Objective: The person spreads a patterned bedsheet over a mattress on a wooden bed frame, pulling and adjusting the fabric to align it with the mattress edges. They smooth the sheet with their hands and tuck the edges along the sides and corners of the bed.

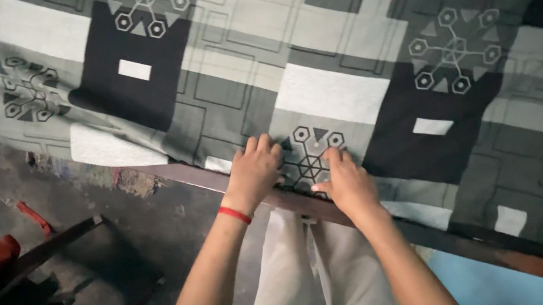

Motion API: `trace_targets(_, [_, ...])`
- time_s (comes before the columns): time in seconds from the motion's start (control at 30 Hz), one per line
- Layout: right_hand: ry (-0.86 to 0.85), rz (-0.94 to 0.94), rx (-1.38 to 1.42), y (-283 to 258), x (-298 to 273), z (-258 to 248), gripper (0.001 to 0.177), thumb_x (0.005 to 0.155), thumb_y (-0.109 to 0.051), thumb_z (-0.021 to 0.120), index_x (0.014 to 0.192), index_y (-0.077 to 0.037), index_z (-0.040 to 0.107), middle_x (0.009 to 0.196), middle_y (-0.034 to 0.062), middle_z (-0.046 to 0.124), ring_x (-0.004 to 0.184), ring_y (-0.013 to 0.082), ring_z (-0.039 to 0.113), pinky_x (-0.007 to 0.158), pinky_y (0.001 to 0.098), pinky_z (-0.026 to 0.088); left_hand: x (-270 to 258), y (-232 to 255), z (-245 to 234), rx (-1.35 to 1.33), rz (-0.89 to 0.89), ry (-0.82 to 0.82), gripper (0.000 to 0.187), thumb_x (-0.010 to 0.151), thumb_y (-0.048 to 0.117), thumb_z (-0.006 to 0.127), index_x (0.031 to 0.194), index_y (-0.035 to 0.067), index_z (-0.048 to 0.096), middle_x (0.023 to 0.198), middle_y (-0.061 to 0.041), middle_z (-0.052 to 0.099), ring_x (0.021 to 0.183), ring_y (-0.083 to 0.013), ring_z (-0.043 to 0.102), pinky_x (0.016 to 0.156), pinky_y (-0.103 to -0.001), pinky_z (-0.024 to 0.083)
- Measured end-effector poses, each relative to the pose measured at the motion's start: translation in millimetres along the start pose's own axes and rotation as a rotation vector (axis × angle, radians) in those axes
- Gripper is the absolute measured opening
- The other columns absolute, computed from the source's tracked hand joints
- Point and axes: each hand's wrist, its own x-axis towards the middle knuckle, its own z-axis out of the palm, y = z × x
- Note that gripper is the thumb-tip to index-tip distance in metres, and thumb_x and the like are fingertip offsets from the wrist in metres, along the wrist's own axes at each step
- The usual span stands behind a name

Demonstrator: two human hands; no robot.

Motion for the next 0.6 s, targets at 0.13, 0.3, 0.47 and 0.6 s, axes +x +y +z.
trace_targets(0.13, [0.180,-0.102,0.089,-29,10,7,0.061,0.082,-0.038,0.081,0.127,-0.011,0.051,0.122,0.0166,0.063,0.107,0.0448,0.063,0.081,0.0543,0.052,-11,-24,1,0.152,-0.132,0.131,0.027,0.084,0.015,0.070,0.109,0.014,0.062,0.115,-0.006,0.057,0.110,-0.0293,0.057,0.080,-0.047,0.052])
trace_targets(0.3, [0.322,-0.177,0.175,-76,21,45,0.057,0.092,-0.044,0.073,0.133,-0.009,0.053,0.126,0.0199,0.057,0.112,0.0443,0.055,0.089,0.0534,0.049,-11,-50,15,0.049,-0.166,0.195,0.034,0.079,0.015,0.067,0.112,0.016,0.062,0.118,-0.008,0.056,0.112,-0.0319,0.055,0.078,-0.051,0.049])
trace_targets(0.47, [0.544,-0.191,-0.087,-90,13,80,0.046,0.093,-0.038,0.069,0.131,-0.013,0.060,0.122,0.0114,0.058,0.111,0.0348,0.054,0.093,0.0495,0.044,1,-52,24,0.013,-0.226,0.097,0.032,0.085,0.018,0.069,0.116,0.016,0.059,0.122,-0.009,0.053,0.117,-0.0321,0.052,0.083,-0.056,0.048])
trace_targets(0.6, [0.552,-0.183,-0.104,-83,16,85,0.045,0.092,-0.041,0.068,0.129,-0.014,0.062,0.120,0.0098,0.059,0.111,0.0334,0.054,0.093,0.0494,0.044,11,-50,20,-0.011,-0.262,-0.065,0.051,0.075,0.025,0.078,0.120,0.014,0.057,0.126,-0.009,0.049,0.123,-0.0307,0.048,0.085,-0.056,0.047])
